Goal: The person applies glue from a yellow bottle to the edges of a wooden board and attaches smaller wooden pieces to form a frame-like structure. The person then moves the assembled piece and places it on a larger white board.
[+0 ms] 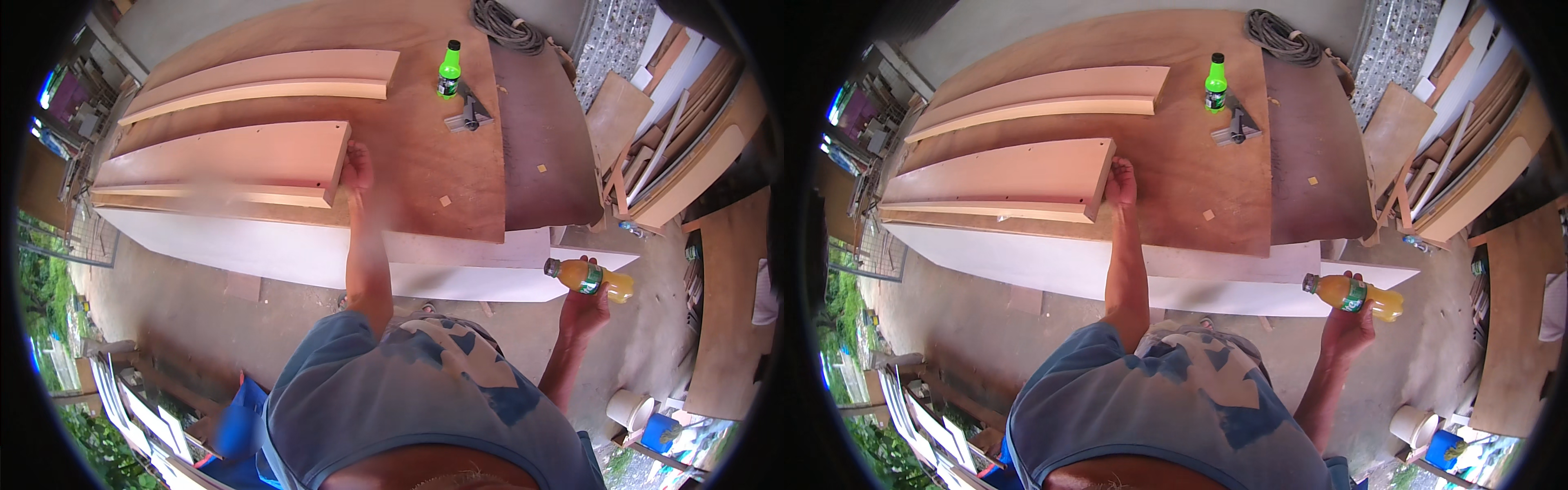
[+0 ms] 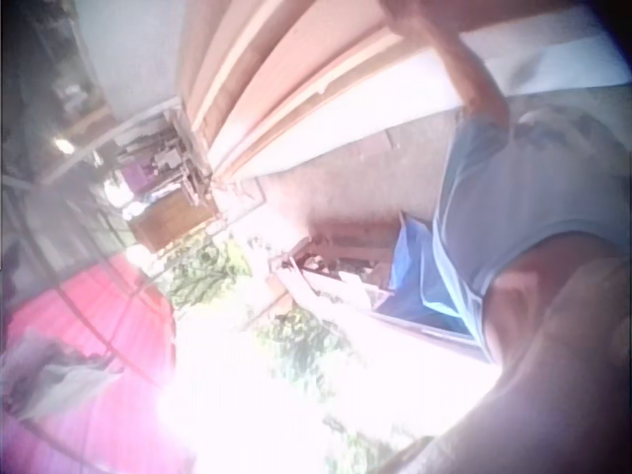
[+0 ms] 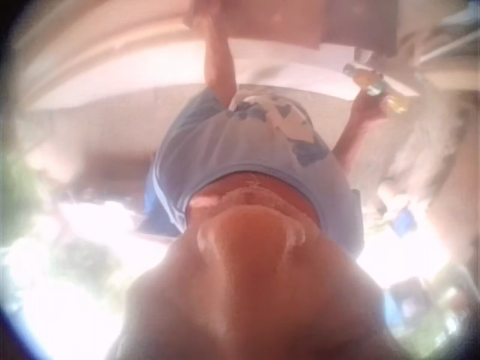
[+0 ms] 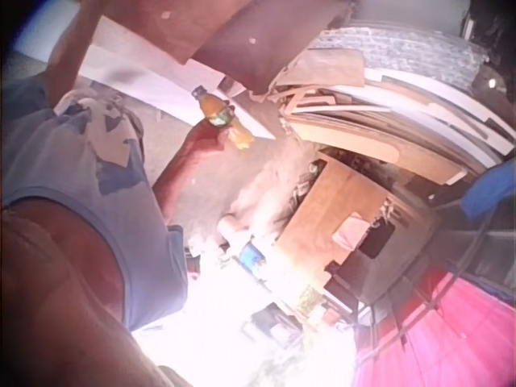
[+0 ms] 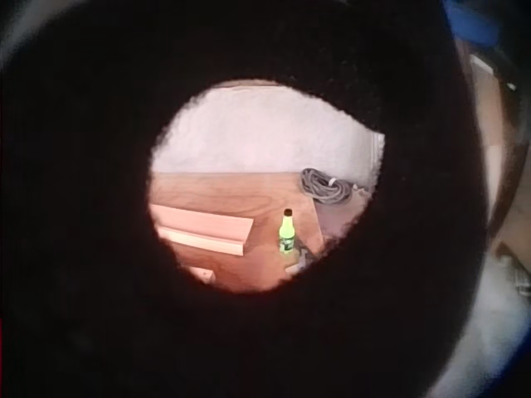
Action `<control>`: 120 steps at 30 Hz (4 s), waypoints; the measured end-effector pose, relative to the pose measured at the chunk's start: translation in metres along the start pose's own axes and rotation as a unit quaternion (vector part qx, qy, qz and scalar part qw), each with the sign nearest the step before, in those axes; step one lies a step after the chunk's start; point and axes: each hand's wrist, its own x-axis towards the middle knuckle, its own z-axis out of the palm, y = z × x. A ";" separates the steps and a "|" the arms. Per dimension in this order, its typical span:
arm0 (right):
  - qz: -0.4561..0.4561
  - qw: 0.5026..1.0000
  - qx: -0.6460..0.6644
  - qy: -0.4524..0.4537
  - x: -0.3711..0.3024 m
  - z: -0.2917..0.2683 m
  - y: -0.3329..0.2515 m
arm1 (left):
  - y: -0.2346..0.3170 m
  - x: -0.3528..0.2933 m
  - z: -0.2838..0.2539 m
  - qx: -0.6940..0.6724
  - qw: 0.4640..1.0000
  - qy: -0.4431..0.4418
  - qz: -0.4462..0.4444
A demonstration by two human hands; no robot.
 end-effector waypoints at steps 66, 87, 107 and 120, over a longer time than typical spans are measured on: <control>0.030 0.990 0.069 0.118 -0.100 0.174 0.303 | 0.181 -0.043 0.204 0.832 0.073 -0.531 0.145; 0.064 0.995 -0.048 0.056 -0.098 0.172 0.342 | 0.245 -0.034 0.113 0.793 0.007 -0.454 0.405; 0.095 0.981 -0.070 0.152 -0.082 0.197 0.337 | 0.230 -0.037 0.176 0.872 0.019 -0.401 0.280; 0.089 0.990 -0.065 0.086 -0.088 0.185 0.343 | 0.234 -0.038 0.176 0.885 0.043 -0.377 0.271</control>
